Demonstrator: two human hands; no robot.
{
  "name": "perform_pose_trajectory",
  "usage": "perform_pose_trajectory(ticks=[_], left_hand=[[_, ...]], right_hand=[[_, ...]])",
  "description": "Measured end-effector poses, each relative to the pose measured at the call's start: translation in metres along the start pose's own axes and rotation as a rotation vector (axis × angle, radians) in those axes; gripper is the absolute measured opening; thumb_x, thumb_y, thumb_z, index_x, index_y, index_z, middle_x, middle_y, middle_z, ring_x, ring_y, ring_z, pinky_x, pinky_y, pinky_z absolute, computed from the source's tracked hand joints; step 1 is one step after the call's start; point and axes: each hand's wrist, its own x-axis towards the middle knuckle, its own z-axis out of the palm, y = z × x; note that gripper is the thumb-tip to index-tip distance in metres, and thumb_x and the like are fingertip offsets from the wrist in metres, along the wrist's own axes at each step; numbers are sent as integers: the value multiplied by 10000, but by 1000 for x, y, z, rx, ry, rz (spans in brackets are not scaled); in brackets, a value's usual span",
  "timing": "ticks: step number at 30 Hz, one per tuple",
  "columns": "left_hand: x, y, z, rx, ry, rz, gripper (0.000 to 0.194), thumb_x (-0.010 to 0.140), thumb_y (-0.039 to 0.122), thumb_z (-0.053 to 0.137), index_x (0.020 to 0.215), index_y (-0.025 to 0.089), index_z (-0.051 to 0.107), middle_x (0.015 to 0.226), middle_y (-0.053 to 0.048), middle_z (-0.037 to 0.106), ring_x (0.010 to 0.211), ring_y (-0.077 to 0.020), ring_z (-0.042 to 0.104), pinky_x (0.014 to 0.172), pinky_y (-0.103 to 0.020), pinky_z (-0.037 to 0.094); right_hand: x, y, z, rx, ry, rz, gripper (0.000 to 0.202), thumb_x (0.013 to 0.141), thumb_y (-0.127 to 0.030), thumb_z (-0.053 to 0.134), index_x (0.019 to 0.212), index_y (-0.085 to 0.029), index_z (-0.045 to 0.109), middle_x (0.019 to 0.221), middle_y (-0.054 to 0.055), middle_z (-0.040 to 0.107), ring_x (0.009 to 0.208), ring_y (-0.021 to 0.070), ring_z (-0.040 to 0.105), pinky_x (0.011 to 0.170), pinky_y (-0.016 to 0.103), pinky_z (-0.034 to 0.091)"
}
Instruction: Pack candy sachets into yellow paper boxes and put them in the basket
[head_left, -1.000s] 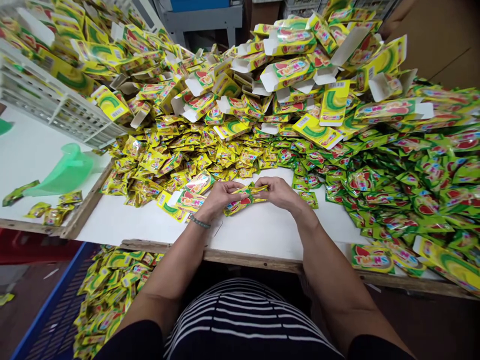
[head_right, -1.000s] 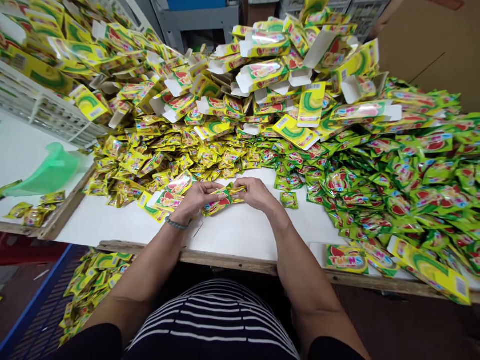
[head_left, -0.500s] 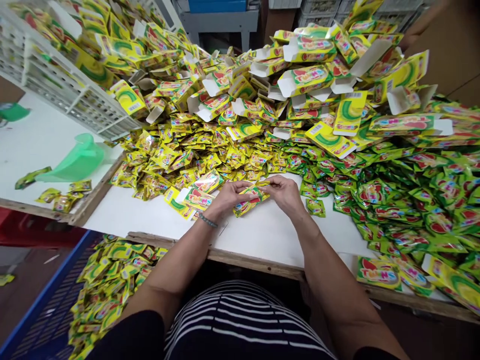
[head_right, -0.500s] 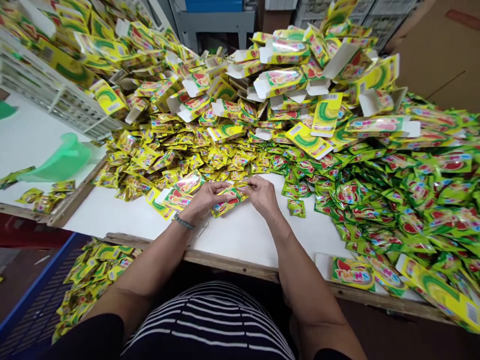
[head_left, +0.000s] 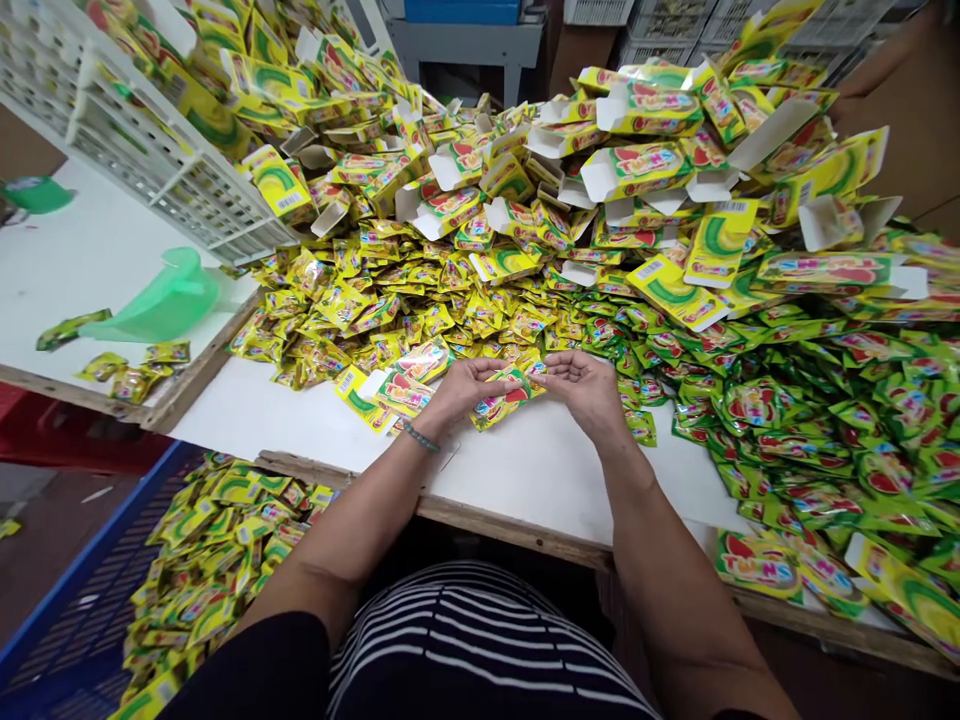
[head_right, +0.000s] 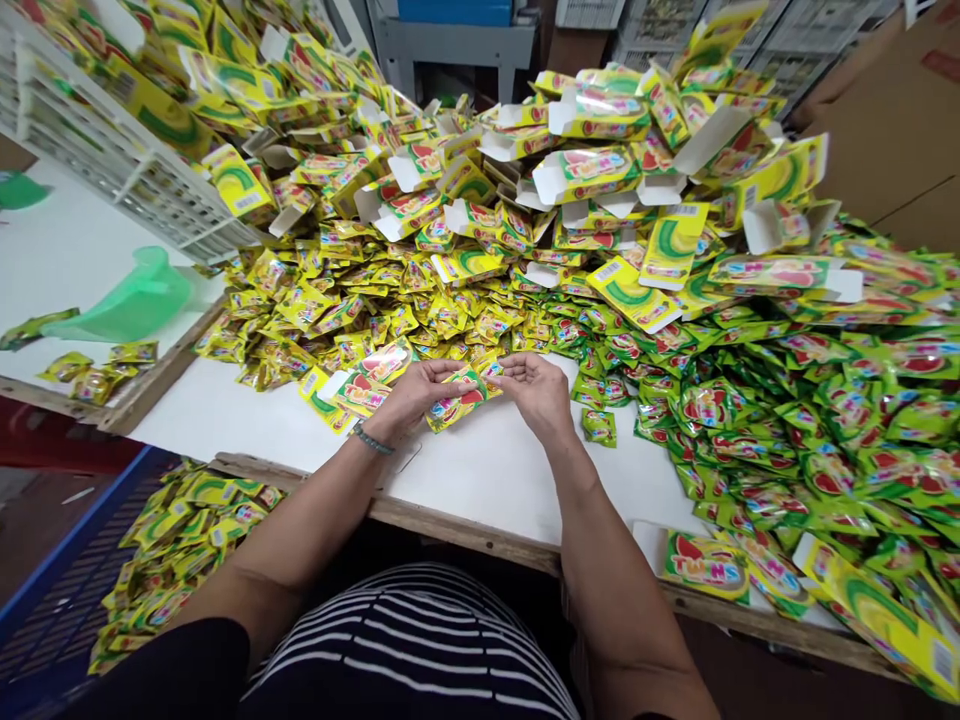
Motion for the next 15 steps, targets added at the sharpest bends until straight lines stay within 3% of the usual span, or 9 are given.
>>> perform_pose_trajectory(ticks=[6,15], left_hand=[[-2,1,0,40,-1,13,511,451,347,903,864,116,709,775,-21,720,670,-122,639,685,-254,499],[-3,4,4,-10,32,0,554,413,327,916,886,127,706,777,-21,725,680,-133,650,732,-288,513]], right_hand=[[-7,-2,7,-119,12,-4,323,576,-492,796,689,-214,676,672,25,688,635,196,625,649,355,526],[-9,-10,-1,-115,27,42,328,657,-409,759,894,-216,638,753,20,727,734,209,663,754,361,511]])
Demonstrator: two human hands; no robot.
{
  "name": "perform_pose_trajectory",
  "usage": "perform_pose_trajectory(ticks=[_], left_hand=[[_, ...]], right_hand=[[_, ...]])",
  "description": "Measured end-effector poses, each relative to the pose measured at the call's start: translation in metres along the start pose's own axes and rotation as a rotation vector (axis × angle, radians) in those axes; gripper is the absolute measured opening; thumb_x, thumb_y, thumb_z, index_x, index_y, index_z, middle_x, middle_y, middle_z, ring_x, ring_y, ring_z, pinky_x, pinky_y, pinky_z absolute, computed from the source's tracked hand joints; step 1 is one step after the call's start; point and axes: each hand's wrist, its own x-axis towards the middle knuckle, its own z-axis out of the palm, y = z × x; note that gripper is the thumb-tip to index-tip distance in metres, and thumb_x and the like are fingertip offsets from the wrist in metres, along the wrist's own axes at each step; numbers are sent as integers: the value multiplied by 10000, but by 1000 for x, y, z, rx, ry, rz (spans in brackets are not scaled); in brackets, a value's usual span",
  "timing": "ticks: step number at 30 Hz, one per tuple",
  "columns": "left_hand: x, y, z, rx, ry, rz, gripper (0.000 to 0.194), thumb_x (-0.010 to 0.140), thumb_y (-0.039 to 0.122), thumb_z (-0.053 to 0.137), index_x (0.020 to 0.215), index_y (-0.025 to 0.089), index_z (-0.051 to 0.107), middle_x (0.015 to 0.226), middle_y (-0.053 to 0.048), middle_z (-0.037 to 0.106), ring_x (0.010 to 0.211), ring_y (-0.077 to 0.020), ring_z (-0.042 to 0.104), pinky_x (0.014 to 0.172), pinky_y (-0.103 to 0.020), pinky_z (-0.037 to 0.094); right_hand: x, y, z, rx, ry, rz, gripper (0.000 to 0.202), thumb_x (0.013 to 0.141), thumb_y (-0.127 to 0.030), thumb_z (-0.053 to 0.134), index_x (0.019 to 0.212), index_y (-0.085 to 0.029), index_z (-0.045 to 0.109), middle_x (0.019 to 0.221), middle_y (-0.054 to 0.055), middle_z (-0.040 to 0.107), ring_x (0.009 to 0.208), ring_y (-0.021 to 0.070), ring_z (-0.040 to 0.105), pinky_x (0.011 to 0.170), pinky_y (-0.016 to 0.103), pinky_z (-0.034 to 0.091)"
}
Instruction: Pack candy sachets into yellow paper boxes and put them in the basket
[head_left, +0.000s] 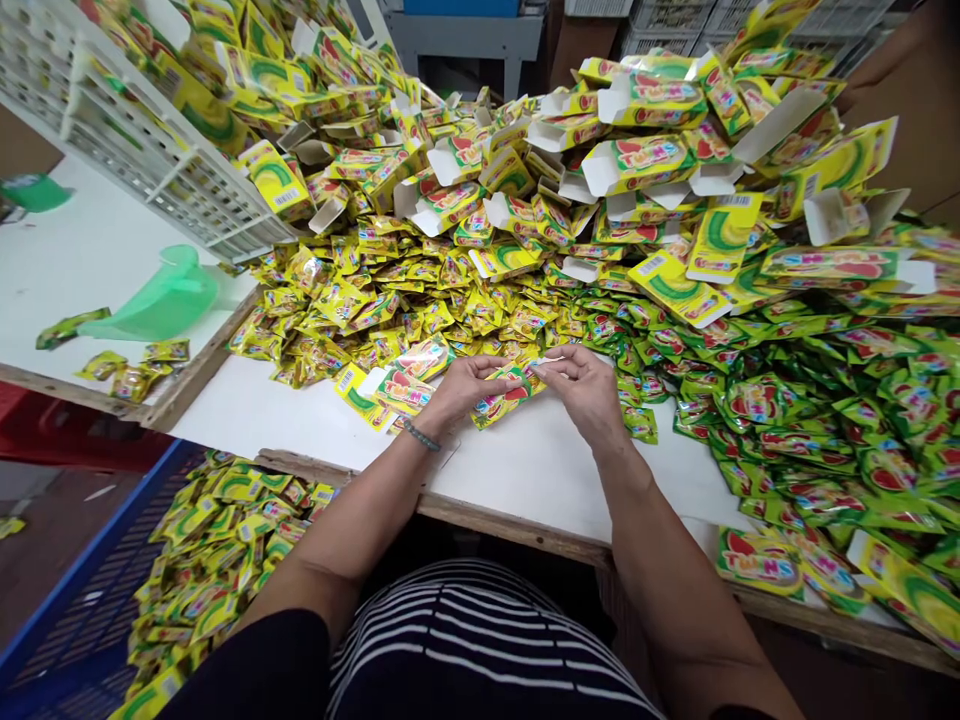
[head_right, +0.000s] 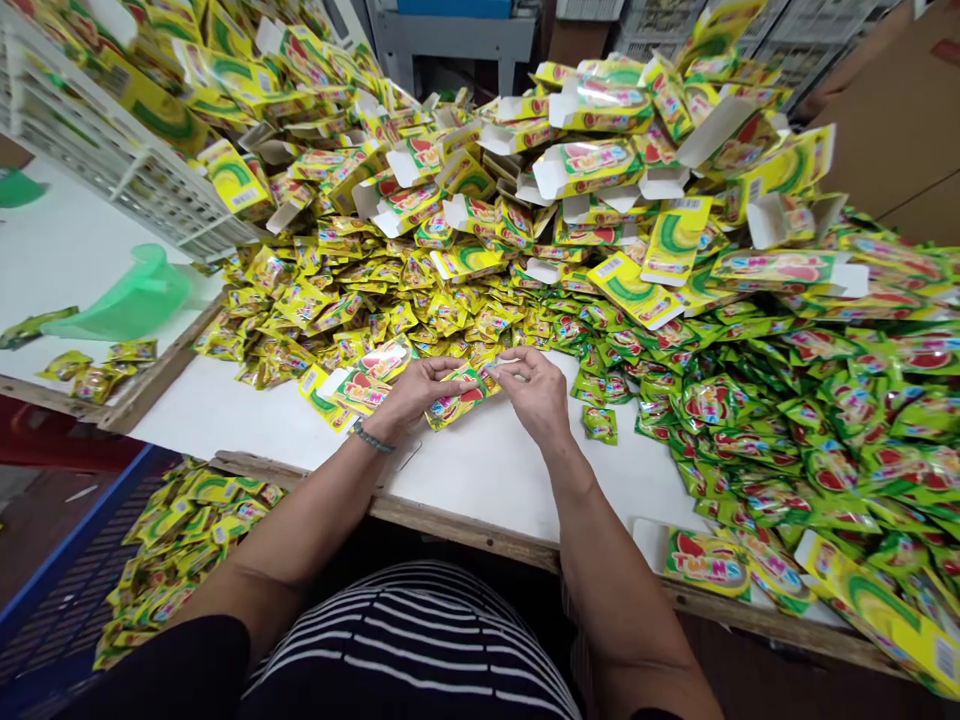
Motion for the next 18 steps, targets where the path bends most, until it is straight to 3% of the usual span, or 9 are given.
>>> perform_pose_trajectory(ticks=[10,14,18], left_hand=[[-5,6,2,-82,-51,-21,475,449,277,910,851,124,709,785,-11,718,695,-115,651,758,-271,497],[-5,6,4,-69,-41,-14,489,444,292,908,855,122,707,798,-14,714,692,-116,644,747,-272,494],[-5,4,4,-23,-17,-2,522,410,325,908,840,114,699,756,-21,705,662,-122,625,683,-265,489]], right_hand=[[-6,0,12,100,-69,-91,289,703,-416,726,862,-230,572,714,14,698,980,231,668,920,387,486],[-6,-3,8,111,-98,-52,355,696,-442,740,926,-220,586,724,18,703,858,220,679,837,373,512],[-5,-5,6,91,-39,-8,411,629,-438,788,916,-193,625,765,29,700,752,204,660,717,341,515]])
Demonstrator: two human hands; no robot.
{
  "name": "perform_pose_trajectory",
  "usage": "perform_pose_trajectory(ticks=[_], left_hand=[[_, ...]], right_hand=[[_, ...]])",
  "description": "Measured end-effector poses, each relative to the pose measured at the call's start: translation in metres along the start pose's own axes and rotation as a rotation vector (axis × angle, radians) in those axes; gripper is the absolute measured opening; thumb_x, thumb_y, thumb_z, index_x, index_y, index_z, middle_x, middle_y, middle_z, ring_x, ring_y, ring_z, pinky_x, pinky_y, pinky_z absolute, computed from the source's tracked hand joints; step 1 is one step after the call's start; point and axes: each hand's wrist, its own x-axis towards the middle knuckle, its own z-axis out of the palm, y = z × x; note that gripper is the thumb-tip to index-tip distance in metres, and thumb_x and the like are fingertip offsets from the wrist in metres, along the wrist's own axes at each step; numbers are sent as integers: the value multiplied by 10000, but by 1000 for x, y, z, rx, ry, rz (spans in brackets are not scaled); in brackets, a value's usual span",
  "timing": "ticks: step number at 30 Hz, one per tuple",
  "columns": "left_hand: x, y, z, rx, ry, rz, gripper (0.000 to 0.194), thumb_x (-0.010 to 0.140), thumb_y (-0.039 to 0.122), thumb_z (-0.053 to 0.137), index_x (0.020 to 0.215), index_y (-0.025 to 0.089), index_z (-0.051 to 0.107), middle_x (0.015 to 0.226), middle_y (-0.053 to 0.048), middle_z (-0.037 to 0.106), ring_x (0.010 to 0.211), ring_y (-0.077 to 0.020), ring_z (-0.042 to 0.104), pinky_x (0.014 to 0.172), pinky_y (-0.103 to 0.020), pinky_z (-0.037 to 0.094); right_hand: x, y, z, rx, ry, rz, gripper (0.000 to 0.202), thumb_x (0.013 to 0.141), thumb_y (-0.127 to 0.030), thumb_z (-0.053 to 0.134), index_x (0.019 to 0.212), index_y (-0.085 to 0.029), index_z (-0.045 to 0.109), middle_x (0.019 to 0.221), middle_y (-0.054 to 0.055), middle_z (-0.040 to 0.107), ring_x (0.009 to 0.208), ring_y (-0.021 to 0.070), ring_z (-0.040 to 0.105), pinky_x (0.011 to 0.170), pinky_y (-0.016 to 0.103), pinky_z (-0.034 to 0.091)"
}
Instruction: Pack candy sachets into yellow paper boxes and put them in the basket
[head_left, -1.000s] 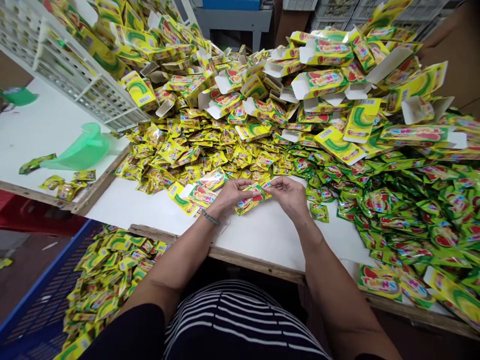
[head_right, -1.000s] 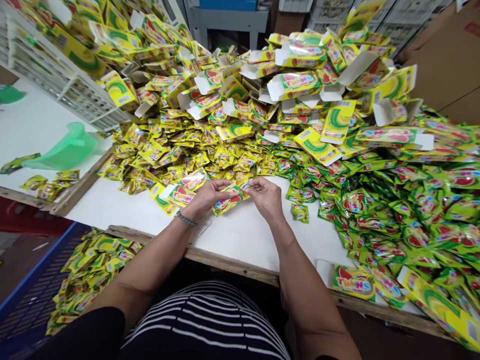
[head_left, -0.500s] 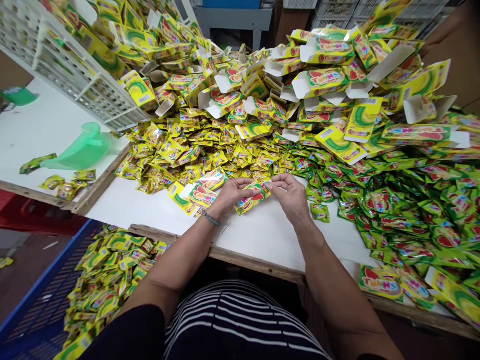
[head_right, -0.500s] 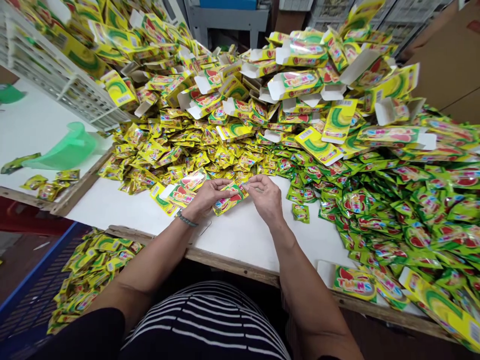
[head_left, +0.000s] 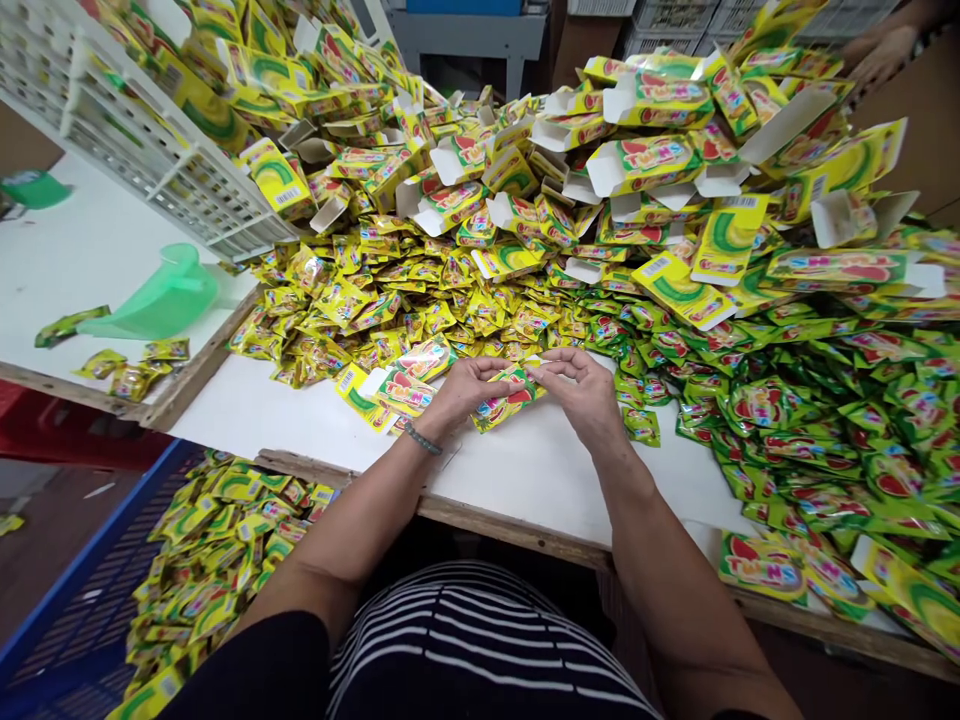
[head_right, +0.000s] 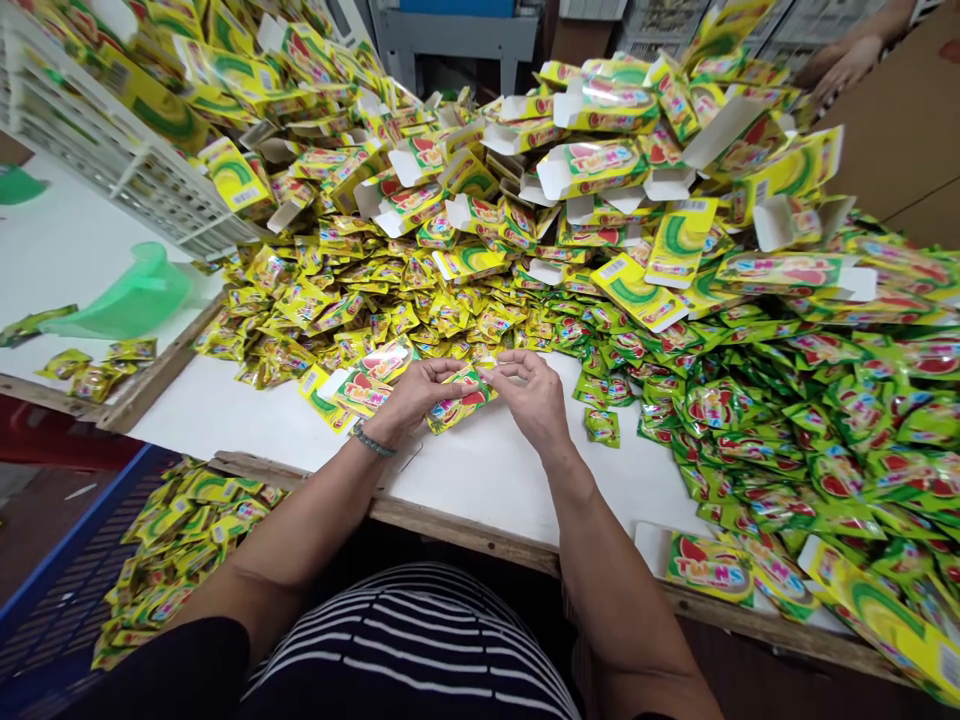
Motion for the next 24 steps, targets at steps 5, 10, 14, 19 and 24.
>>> perform_pose_trajectory(ticks=[5,10,14,19,24], left_hand=[[0,-2,-2,116,-16,13,503,431,333,891,848,123,704,710,10,670,596,-89,568,596,-228,438],[0,-2,0,89,1,44,470,418,322,893,796,125,693,704,16,655,612,-91,567,622,-237,450],[-1,-2,1,62,-27,41,434,460,331,886,793,125,698,729,1,682,632,-103,596,640,-242,465],[2,-4,4,0,-20,51,470,448,340,896,806,118,689,740,-19,707,632,-122,624,647,-252,492],[2,-2,8,-80,95,187,608,550,371,864,1052,176,581,771,5,696,629,-127,637,642,-256,507]], right_hand=[[0,2,-1,-47,65,-61,343,654,-422,763,870,-204,610,746,19,695,767,209,663,776,364,506],[1,1,0,-244,15,-168,249,733,-413,674,880,-230,589,854,33,729,885,248,687,909,439,468],[0,5,5,-139,-115,-130,243,757,-381,620,943,-242,547,875,22,731,841,236,697,841,412,499],[-5,3,10,84,-266,-40,288,823,-417,560,1039,-231,520,802,12,714,733,204,680,761,369,518],[-4,-1,9,2,164,-217,354,772,-437,663,1044,-230,575,1111,73,662,1058,219,609,890,370,492]])
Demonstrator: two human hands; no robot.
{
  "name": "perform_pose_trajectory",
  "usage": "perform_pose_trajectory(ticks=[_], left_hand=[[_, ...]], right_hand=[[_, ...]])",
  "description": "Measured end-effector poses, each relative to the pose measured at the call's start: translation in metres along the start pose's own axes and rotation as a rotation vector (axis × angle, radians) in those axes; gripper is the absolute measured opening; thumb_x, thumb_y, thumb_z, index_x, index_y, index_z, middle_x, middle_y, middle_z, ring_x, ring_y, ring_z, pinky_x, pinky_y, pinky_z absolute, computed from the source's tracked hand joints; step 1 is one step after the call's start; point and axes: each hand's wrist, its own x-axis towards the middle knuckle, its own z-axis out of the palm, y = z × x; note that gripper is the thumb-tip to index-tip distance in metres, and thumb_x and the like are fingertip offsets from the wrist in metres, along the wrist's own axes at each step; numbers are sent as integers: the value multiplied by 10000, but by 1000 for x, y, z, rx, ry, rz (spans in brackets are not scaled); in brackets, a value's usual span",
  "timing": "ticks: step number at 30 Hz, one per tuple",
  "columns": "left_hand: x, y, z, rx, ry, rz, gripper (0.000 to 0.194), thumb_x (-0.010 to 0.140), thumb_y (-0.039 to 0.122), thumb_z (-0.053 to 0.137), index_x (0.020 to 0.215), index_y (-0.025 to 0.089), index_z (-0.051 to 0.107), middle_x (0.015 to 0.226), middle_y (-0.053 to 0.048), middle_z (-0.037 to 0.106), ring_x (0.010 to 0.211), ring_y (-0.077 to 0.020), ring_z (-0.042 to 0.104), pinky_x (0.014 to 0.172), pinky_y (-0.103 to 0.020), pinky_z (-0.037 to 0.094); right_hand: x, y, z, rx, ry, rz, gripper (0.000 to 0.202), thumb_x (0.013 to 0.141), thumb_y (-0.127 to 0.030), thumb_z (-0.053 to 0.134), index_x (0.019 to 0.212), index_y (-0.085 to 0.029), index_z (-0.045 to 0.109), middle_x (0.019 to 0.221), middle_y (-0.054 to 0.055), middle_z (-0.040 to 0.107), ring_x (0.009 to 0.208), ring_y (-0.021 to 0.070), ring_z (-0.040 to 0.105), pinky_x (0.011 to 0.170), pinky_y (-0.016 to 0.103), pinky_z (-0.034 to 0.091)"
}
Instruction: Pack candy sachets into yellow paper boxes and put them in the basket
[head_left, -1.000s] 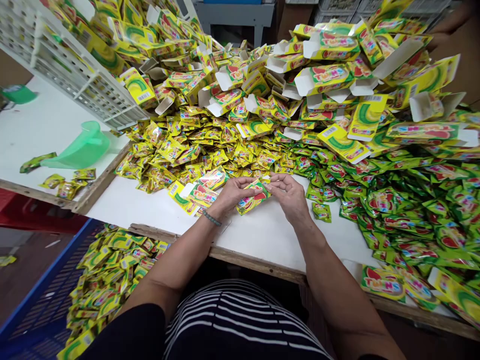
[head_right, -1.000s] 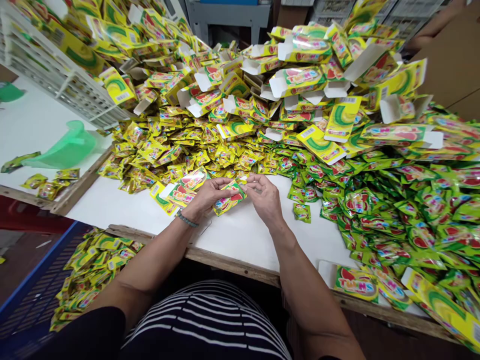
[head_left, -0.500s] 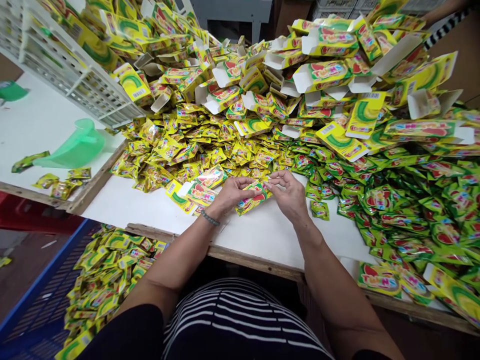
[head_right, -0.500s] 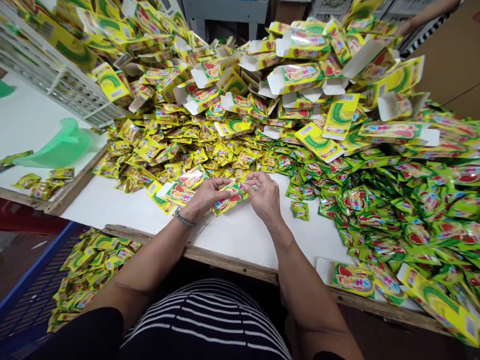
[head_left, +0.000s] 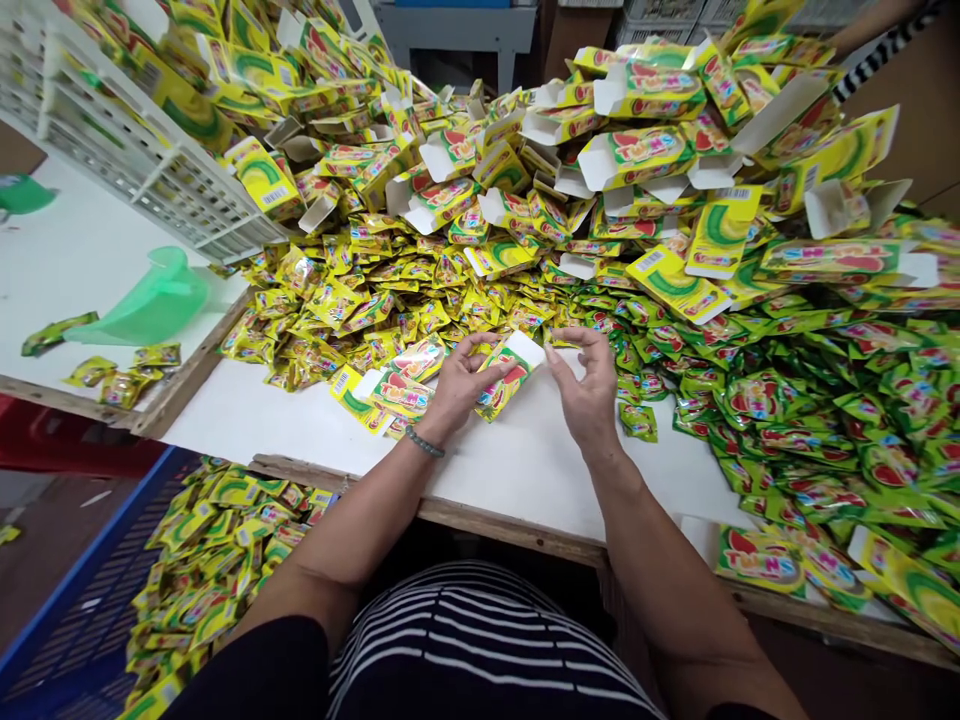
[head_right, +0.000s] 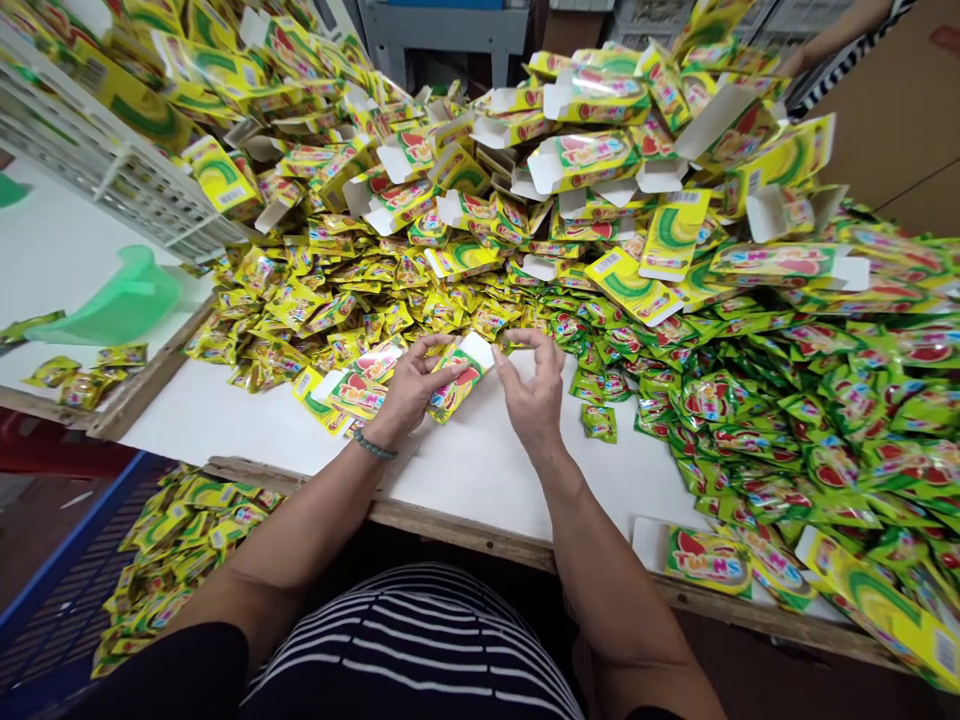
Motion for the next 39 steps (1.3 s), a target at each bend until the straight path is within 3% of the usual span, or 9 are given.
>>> perform_pose_trajectory(ticks=[2,5,11,14,18,20,25,33,39], left_hand=[[0,0,-1,31,24,117,604,637,394,817,1133,203,530,821,3,683,674,-123,635,660,-245,499],[-1,-1,-5,158,-18,237,528,725,405,753,1158,209,523,878,-5,654,752,-122,617,693,-228,476],[-1,-3,-10,329,-156,209,400,723,375,752,1032,191,577,835,6,626,729,-118,571,671,-221,446],[0,-2,-6,217,-115,156,394,751,406,723,1047,203,561,739,24,603,634,-103,554,599,-212,426],[1,1,-3,25,0,74,440,723,445,741,1002,208,497,614,57,564,499,-85,510,498,-194,378],[0,3,-3,-2,30,66,477,673,448,780,956,206,482,588,66,562,477,-82,509,481,-188,370],[-3,7,-4,87,37,104,499,598,439,828,911,186,535,574,68,580,451,-53,480,470,-178,354],[-1,2,-4,97,-19,76,506,586,416,839,957,174,594,642,41,661,537,-81,580,561,-200,445],[-1,3,-7,87,-82,81,448,597,373,844,945,158,662,699,14,697,627,-106,639,658,-228,499]], right_hand=[[1,4,3,1,-35,19,384,732,-455,704,1027,-227,612,1075,70,660,1023,220,610,856,362,502],[2,15,7,121,-221,111,395,738,-484,699,1022,-217,633,856,29,655,813,185,619,758,335,513],[4,28,3,109,-362,148,331,769,-538,665,769,-213,600,714,-10,585,672,148,547,681,300,479],[6,29,3,152,-323,147,328,766,-539,669,847,-232,586,697,-24,580,660,149,554,684,304,490],[8,25,4,169,-293,117,446,732,-480,729,1092,-247,605,901,16,696,762,170,626,759,330,516],[8,21,3,136,-309,91,375,753,-475,712,1035,-231,673,979,31,716,831,184,642,807,341,512],[6,14,0,154,-289,85,270,755,-483,712,797,-217,734,825,24,730,792,189,652,794,358,520],[6,16,5,268,-183,333,381,585,-501,818,795,-190,753,792,33,743,730,191,674,760,371,543],[9,11,-1,266,-170,331,330,550,-471,837,747,-214,774,738,22,745,709,199,673,750,381,539]])
